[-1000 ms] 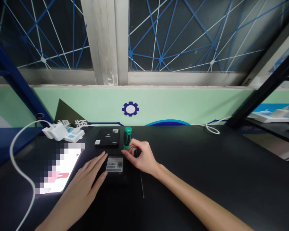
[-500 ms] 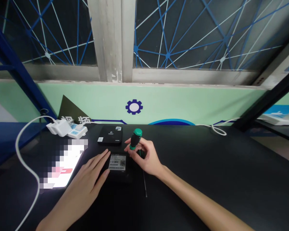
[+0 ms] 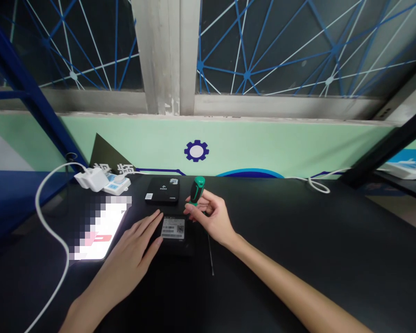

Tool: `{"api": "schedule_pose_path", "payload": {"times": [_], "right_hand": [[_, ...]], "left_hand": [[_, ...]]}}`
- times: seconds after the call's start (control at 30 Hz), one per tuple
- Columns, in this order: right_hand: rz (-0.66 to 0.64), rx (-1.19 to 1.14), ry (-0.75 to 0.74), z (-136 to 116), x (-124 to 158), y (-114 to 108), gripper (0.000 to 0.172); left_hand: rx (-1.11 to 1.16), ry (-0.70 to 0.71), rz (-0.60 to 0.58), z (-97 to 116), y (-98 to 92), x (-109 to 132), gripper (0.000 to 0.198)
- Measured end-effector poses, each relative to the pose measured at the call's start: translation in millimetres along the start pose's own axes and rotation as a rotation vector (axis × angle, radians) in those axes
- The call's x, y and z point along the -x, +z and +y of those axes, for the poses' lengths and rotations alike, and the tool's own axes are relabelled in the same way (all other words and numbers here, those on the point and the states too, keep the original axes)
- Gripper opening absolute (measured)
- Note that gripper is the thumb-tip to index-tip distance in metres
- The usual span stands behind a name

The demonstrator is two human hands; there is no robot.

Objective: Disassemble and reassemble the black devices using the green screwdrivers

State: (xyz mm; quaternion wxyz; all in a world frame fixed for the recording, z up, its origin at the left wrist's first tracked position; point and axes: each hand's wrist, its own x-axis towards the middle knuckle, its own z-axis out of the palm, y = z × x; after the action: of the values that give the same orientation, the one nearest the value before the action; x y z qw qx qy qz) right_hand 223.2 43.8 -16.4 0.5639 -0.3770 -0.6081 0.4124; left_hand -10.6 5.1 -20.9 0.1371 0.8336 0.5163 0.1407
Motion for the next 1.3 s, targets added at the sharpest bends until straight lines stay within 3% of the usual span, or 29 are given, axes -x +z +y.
{"api": "schedule_pose_path", "payload": {"times": [0.33, 0.5, 0.8, 1.03, 1.3], "right_hand": [[-0.014, -0.048, 0.013, -4.3, -1.3, 0.1, 0.026], [0.017, -0.072, 0.051, -3.5, -3.1, 2.8, 0.031], [-0.064, -0.100, 0.022, -7.5, -2.9, -1.7, 0.031], [-0.011, -0.083, 0.090, -2.5, -6.9, 2.5, 0.038], [-0.094, -0.126, 0.027, -5.9, -4.3, -0.4, 0.030]], "left_hand": [[-0.012, 0.011, 0.020, -1.3, 2.2, -1.0, 0.054], [-0.016, 0.004, 0.012, -1.5, 1.6, -0.9, 0.055], [-0.009, -0.005, -0.001, -1.4, 2.3, -0.2, 0.055], [-0.013, -0.018, -0.019, -0.4, 1.5, -2.0, 0.056], [-0.001, -0.029, -0.012, -2.1, 4.4, -0.7, 0.058]]}}
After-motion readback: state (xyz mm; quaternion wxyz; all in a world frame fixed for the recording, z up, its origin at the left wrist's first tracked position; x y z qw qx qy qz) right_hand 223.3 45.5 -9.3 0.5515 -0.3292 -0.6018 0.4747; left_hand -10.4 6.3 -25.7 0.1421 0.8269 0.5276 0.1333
